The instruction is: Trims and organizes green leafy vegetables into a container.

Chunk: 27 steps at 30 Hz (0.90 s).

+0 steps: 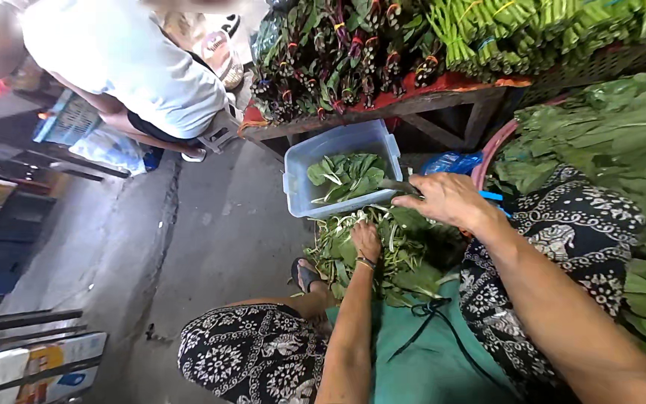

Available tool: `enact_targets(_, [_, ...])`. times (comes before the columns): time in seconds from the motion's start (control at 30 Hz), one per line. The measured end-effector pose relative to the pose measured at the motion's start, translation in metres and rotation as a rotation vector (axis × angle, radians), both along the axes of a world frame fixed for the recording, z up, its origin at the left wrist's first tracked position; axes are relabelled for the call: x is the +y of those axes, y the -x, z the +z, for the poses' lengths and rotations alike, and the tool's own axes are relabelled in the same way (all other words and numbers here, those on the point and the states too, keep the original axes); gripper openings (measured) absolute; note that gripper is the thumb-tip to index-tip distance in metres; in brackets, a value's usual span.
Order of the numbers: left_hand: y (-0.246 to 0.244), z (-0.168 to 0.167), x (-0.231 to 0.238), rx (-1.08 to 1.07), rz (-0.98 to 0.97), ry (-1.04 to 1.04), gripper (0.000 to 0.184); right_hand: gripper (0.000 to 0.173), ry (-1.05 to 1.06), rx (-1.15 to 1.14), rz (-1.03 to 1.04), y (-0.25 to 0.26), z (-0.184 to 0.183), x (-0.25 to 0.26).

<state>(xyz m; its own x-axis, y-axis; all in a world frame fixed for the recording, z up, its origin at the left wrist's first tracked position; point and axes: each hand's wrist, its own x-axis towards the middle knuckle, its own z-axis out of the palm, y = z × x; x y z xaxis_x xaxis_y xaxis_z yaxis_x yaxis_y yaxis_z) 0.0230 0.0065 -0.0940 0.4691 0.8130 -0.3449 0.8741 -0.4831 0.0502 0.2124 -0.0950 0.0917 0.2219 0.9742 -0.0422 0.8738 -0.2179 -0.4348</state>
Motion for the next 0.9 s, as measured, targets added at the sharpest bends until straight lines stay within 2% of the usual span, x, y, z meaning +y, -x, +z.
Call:
enact_targets(0.07, [0.002, 0.019, 0.002, -0.121, 0.099, 0.07, 0.04, 0.056, 0.027, 0.026, 0.005, -0.001, -0.001, 0.002])
enact_targets(0.1, [0.007, 0.03, 0.006, -0.258, 0.164, 0.135, 0.04, 0.053, 0.021, 0.05, 0.01, -0.001, -0.002, 0.002])
enact_targets(0.17, [0.023, 0.053, 0.011, -0.62, 0.369, 0.3, 0.033, 0.044, -0.011, 0.132, 0.025, -0.001, -0.003, 0.004])
enact_targets(0.27, [0.042, 0.081, 0.011, -1.247, 0.77, 0.671, 0.013, 0.025, -0.075, 0.311, 0.069, 0.005, -0.01, 0.009])
enact_targets(0.33, [0.049, 0.1, 0.01, -1.429, 0.887, 0.812, 0.009, 0.015, -0.121, 0.452, 0.108, 0.013, -0.012, 0.012])
enact_targets(0.43, [0.044, 0.127, -0.004, -1.45, 0.827, 0.847, 0.008, 0.013, -0.111, 0.607, 0.13, 0.028, -0.009, 0.014])
enact_targets(0.53, [0.032, 0.149, -0.023, -1.409, 0.708, 0.824, 0.008, 0.019, -0.096, 0.66, 0.109, 0.038, -0.012, 0.016])
enact_targets(0.57, [0.03, 0.152, -0.028, -1.407, 0.677, 0.839, 0.008, 0.021, -0.088, 0.677, 0.108, 0.038, -0.014, 0.016])
enact_targets(0.67, [0.031, 0.158, -0.033, -1.446, 0.627, 0.978, 0.022, 0.018, -0.078, 0.728, 0.084, 0.036, -0.018, 0.018])
enact_targets(0.73, [0.036, 0.153, -0.034, -1.485, 0.531, 0.995, 0.018, 0.016, -0.095, 0.774, 0.052, 0.034, -0.018, 0.017])
enact_targets(0.83, [0.031, 0.152, -0.04, -1.545, 0.452, 0.919, 0.029, 0.017, -0.116, 0.753, 0.046, 0.035, -0.014, 0.015])
enact_targets(0.9, [0.025, 0.153, -0.043, -1.564, 0.427, 0.787, 0.032, 0.018, -0.134, 0.731, 0.016, 0.038, -0.01, 0.014])
